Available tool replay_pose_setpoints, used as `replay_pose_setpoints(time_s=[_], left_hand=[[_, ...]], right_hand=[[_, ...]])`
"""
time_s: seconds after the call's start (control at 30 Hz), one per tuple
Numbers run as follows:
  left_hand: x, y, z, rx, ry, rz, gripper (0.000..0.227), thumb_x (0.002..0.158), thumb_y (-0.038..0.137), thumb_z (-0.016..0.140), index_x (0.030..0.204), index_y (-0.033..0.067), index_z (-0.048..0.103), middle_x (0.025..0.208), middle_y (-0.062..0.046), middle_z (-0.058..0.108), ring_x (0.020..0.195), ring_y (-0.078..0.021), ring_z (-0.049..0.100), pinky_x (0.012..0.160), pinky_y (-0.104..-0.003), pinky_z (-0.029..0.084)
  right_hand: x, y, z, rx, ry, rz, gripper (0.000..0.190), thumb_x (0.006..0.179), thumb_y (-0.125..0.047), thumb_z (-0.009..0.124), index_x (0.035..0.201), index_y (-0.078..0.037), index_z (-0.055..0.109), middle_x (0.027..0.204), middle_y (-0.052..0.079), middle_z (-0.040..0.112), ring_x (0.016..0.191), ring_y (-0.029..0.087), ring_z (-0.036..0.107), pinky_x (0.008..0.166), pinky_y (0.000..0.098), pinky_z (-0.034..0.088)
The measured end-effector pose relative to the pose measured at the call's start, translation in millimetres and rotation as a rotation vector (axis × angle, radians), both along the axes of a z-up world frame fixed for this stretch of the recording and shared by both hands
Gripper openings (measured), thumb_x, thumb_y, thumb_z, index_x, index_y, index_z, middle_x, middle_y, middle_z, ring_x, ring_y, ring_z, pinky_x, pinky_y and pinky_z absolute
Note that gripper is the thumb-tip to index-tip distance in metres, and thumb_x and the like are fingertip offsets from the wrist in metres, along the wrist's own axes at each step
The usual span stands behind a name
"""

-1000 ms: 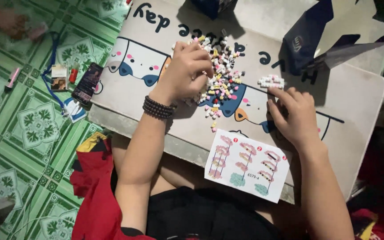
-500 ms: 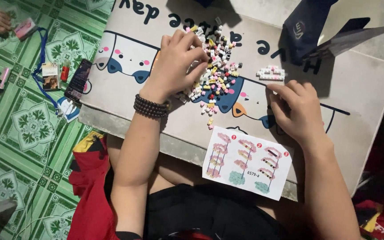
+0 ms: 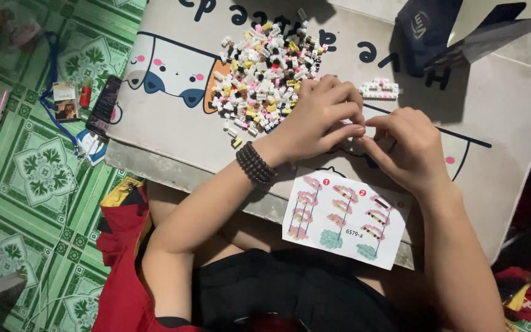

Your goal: The person assembles miniature building blocks by selecting pieces from a pile and joining them together by hand.

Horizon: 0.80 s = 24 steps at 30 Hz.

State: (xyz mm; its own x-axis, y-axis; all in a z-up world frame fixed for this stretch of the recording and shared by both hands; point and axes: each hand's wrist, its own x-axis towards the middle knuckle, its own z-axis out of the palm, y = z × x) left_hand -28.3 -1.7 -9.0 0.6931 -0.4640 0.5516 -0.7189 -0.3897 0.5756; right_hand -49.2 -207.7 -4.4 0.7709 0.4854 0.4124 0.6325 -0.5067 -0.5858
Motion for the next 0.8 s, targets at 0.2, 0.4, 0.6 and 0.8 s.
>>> replay_pose_setpoints(time_s=[0.2, 0.4, 0.6, 0.8], left_hand=[[4.1, 0.8, -17.1, 0.244, -0.079, 0.099, 0.015, 0.084, 0.032, 0.065, 0.076, 0.0208, 0.059, 0.086, 0.007, 0.050, 0.095, -0.0151, 0.041, 0.082, -0.039, 0.027], [15.1, 23.8, -6.8, 0.281, -0.065, 0.162, 0.014, 0.092, 0.030, 0.054, 0.089, 0.0193, 0.063, 0.096, 0.003, 0.060, 0.098, -0.0211, 0.046, 0.083, -0.040, 0.025], [16.0, 66.0, 16.5, 0.390, -0.108, 0.166, 0.008, 0.078, 0.016, 0.061, 0.086, 0.0185, 0.062, 0.097, 0.002, 0.058, 0.098, -0.0218, 0.044, 0.082, -0.038, 0.025], [16.1, 60.5, 11.5, 0.322, -0.080, 0.142, 0.004, 0.080, 0.017, 0.057, 0.081, 0.0162, 0.061, 0.089, 0.001, 0.057, 0.089, -0.0195, 0.046, 0.079, -0.036, 0.026]], right_hand=[[0.3, 11.1, 2.0, -0.066, 0.075, 0.010, 0.011, 0.080, -0.005, 0.074, 0.088, -0.007, 0.067, 0.069, 0.006, 0.058, 0.069, 0.026, 0.055, 0.071, 0.0357, 0.043], [3.4, 9.0, 7.2, -0.113, 0.106, 0.120, 0.019, 0.087, 0.000, 0.063, 0.105, -0.004, 0.064, 0.078, 0.008, 0.055, 0.073, 0.023, 0.049, 0.068, 0.0331, 0.038], [4.2, 5.5, 3.8, -0.171, 0.066, 0.142, 0.017, 0.092, -0.005, 0.059, 0.107, -0.010, 0.065, 0.081, 0.008, 0.052, 0.073, 0.024, 0.049, 0.064, 0.0348, 0.036], [5.2, 7.8, 12.4, -0.225, -0.014, 0.167, 0.032, 0.091, -0.008, 0.064, 0.122, -0.014, 0.060, 0.100, 0.015, 0.048, 0.089, 0.029, 0.051, 0.072, 0.0391, 0.046]])
